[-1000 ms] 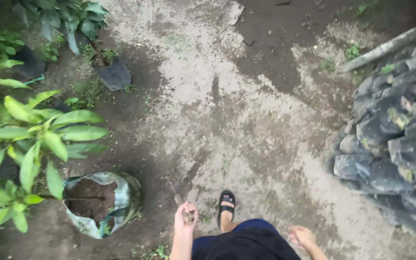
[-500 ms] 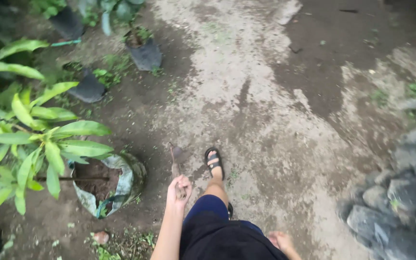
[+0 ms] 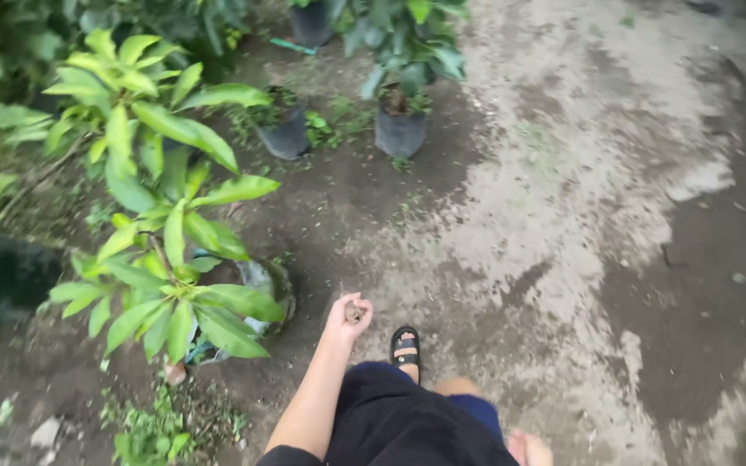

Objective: Clear weeds and debris from around potted plants using a garden tool

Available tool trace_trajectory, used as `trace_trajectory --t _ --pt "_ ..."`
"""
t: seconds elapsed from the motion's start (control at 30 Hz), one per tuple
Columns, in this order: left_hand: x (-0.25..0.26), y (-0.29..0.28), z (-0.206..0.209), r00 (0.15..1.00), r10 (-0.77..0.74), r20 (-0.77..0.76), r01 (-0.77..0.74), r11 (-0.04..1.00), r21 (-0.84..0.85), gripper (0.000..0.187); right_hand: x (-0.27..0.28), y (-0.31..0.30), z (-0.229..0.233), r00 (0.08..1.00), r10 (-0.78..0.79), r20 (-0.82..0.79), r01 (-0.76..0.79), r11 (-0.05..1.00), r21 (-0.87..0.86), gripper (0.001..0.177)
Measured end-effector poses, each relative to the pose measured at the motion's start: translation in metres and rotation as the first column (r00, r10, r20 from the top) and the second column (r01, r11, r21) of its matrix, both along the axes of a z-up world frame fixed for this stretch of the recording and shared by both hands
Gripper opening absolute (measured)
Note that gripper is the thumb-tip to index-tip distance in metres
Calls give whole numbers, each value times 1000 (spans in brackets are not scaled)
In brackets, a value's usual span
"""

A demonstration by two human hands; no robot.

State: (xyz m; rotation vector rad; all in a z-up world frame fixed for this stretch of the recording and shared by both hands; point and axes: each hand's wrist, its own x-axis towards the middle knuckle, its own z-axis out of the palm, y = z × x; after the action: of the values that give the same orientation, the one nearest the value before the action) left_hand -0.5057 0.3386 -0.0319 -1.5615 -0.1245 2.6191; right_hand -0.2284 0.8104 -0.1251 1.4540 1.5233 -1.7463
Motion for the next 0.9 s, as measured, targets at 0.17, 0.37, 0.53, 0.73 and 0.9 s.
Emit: trace_trajectory --t 0.17,0.37,0.53,0.73,0.9 --pt "-21 -12 15 995 17 -98 -7 994 106 30 -197 -8 7 986 165 4 -165 986 6 30" --pt "-74 -17 13 964 140 -227 -82 966 246 27 -384 -44 36 931 361 -50 -365 926 -99 35" --pt "-150 10 21 936 172 -308 -170 985 34 32 -546 -86 43 771 613 -172 -635 763 -124 37" --pt "-250 42 32 952 119 -284 -122 992 8 29 -722 -178 82 -126 978 -165 -897 -41 440 28" --pt "-294 90 49 993 -64 -95 30 947 -321 20 -777 -294 127 -475 874 -99 -771 -359 526 37"
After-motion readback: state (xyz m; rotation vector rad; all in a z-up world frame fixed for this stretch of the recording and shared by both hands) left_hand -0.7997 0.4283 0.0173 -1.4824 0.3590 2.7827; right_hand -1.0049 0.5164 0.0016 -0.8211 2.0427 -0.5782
